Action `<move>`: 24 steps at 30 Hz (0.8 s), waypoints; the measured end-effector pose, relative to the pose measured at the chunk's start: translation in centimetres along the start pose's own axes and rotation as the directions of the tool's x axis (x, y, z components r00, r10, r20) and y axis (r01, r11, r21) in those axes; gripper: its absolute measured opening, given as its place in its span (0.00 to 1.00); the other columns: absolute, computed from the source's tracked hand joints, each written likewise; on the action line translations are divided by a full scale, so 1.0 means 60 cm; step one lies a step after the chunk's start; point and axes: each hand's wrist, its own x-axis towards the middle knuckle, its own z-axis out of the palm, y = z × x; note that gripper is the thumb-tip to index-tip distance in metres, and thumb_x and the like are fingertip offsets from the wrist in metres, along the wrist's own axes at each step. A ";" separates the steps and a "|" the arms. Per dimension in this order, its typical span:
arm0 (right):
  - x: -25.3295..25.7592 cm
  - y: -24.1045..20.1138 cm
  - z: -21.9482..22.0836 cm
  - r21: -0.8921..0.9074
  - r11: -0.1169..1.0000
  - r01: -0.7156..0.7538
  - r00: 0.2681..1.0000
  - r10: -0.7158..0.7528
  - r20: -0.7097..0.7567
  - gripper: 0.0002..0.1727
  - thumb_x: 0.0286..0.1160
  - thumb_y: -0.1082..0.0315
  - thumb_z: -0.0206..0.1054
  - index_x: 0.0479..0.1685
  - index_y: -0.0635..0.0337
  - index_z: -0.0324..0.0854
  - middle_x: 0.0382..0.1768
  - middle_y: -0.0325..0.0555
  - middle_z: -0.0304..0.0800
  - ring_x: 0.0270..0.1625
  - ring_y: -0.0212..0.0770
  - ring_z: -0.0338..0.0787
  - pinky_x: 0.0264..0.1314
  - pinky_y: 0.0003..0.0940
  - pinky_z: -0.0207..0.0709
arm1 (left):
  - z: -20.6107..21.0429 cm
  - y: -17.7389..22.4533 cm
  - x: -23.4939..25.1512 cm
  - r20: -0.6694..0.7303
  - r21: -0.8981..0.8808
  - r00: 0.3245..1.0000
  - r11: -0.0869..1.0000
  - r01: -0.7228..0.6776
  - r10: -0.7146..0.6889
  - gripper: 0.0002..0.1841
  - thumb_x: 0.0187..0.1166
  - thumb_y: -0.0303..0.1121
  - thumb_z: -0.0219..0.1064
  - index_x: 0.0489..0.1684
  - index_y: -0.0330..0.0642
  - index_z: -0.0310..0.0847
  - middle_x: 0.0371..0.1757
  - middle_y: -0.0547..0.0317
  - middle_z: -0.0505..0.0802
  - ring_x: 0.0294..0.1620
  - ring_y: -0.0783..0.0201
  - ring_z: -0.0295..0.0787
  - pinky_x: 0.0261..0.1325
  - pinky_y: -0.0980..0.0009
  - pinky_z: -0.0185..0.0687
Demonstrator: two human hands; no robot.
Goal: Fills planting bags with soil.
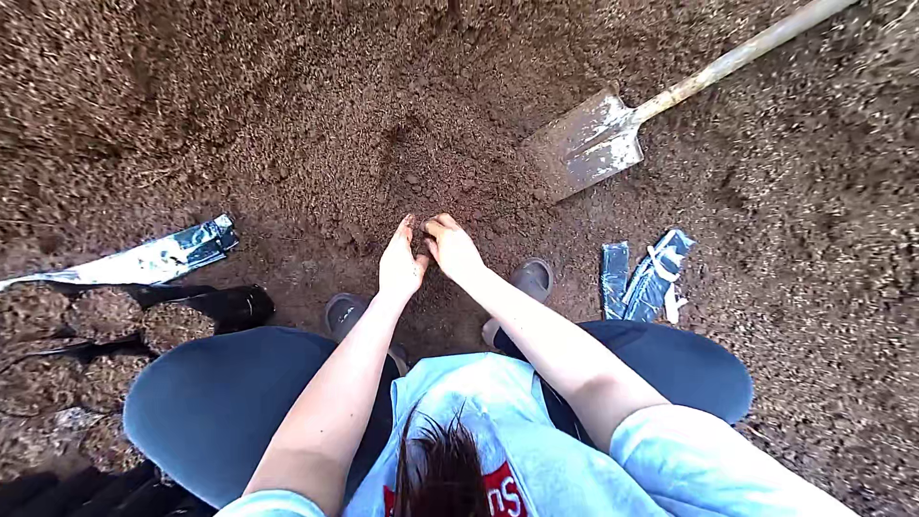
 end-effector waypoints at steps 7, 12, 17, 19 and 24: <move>0.005 0.011 -0.012 -0.062 0.996 0.069 0.997 -0.066 0.047 0.12 0.81 0.73 0.65 0.57 0.67 0.88 0.65 0.62 0.86 0.71 0.58 0.85 0.77 0.52 0.77 | -0.013 0.003 0.006 0.074 0.045 0.991 0.992 -0.117 0.114 0.36 0.76 0.21 0.66 0.90 0.39 0.63 0.91 0.51 0.70 0.87 0.49 0.72 0.86 0.46 0.67; 0.030 0.069 -0.093 0.152 0.988 -0.037 0.998 0.044 -0.046 0.23 0.84 0.61 0.64 0.78 0.47 0.79 0.82 0.57 0.71 0.82 0.56 0.74 0.83 0.57 0.69 | -0.082 0.039 0.016 0.081 -0.074 0.978 0.979 -0.188 0.194 0.27 0.85 0.34 0.64 0.85 0.42 0.70 0.79 0.52 0.84 0.62 0.59 0.93 0.67 0.57 0.89; -0.044 0.074 -0.042 -0.188 0.964 0.190 0.981 -0.193 0.000 0.41 0.74 0.74 0.64 0.92 0.46 0.61 0.95 0.44 0.51 0.73 0.62 0.82 0.60 0.60 0.83 | -0.102 0.017 0.021 0.184 0.226 0.931 0.936 0.271 -0.315 0.39 0.85 0.66 0.55 0.63 0.31 0.82 0.59 0.28 0.89 0.65 0.31 0.86 0.66 0.26 0.74; -0.067 0.078 -0.012 -0.218 0.918 0.332 0.942 -0.312 0.119 0.42 0.73 0.74 0.66 0.92 0.46 0.62 0.94 0.39 0.54 0.68 0.58 0.86 0.55 0.54 0.84 | -0.063 0.001 0.021 0.316 0.267 0.872 0.917 0.295 -0.372 0.41 0.87 0.67 0.49 0.61 0.30 0.83 0.57 0.28 0.90 0.63 0.31 0.87 0.66 0.27 0.74; -0.060 0.066 0.013 -0.247 0.939 0.237 0.938 -0.155 0.311 0.34 0.86 0.77 0.47 0.92 0.45 0.62 0.94 0.31 0.54 0.67 0.58 0.88 0.52 0.57 0.84 | -0.017 -0.009 0.008 0.284 0.208 0.897 0.935 0.289 -0.340 0.26 0.97 0.45 0.44 0.51 0.30 0.81 0.48 0.33 0.89 0.55 0.36 0.88 0.58 0.33 0.77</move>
